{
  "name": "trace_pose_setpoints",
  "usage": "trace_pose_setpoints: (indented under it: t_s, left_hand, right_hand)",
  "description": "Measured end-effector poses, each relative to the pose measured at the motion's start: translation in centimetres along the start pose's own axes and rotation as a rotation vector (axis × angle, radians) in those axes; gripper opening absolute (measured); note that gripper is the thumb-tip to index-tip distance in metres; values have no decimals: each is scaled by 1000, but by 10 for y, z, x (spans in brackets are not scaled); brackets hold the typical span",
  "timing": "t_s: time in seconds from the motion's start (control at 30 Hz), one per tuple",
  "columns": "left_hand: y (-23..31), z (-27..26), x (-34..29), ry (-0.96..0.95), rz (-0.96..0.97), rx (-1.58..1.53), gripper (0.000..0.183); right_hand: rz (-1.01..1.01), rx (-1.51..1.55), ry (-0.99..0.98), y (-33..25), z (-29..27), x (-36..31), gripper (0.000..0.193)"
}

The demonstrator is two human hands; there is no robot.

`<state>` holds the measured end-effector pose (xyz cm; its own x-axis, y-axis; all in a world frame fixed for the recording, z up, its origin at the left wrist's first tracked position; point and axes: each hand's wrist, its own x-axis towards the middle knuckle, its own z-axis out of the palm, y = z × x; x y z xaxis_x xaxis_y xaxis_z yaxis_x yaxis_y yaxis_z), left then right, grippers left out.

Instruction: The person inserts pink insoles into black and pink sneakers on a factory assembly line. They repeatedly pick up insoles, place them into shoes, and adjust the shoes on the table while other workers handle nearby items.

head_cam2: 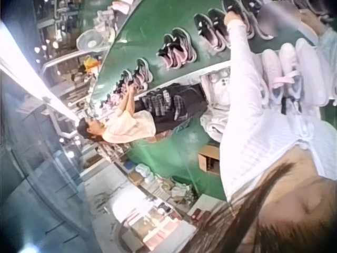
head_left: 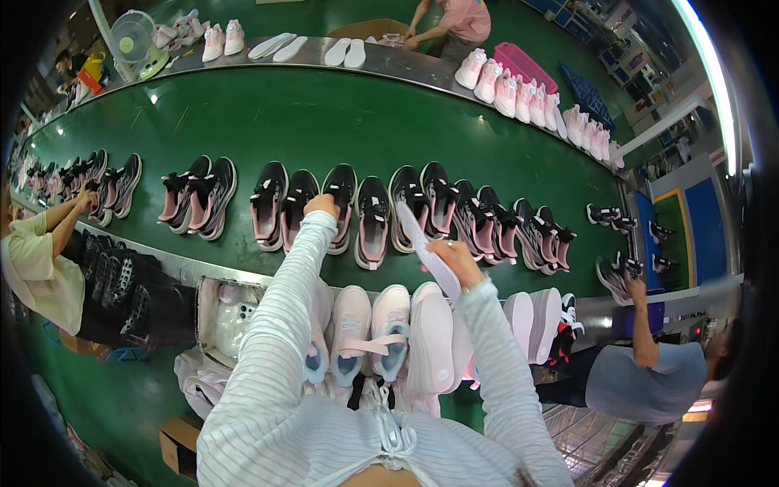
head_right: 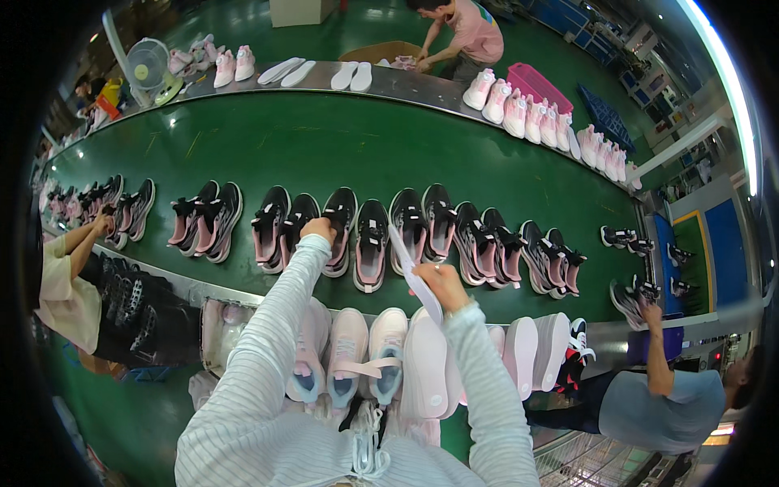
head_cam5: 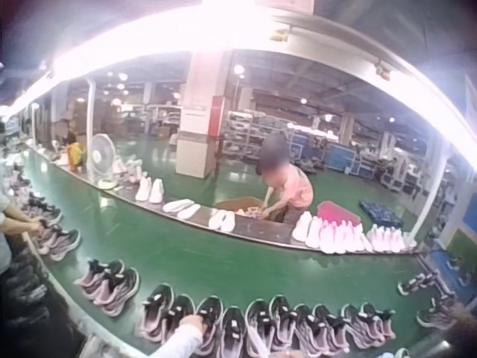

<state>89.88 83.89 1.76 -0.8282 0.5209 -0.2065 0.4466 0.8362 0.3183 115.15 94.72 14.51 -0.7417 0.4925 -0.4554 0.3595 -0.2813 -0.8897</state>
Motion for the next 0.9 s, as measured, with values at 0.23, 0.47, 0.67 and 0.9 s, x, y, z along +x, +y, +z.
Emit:
trace_pose_setpoints:
  t_s: [0.23,0.47,0.67,0.9]
  left_hand:
    - [-76,-87,-96,189,74,-214,18]
    - [-237,-101,-242,207,-275,-3,20]
    - [-270,-99,-245,-129,-471,289,18]
    - [-244,-115,-224,-298,-297,221,10]
  right_hand:
    - [-59,-85,-287,31,2,39,20]
    - [-270,-519,-391,20,7,35,13]
    - [52,-166,-309,32,21,32,17]
    - [-65,-181,-235,47,32,31,14]
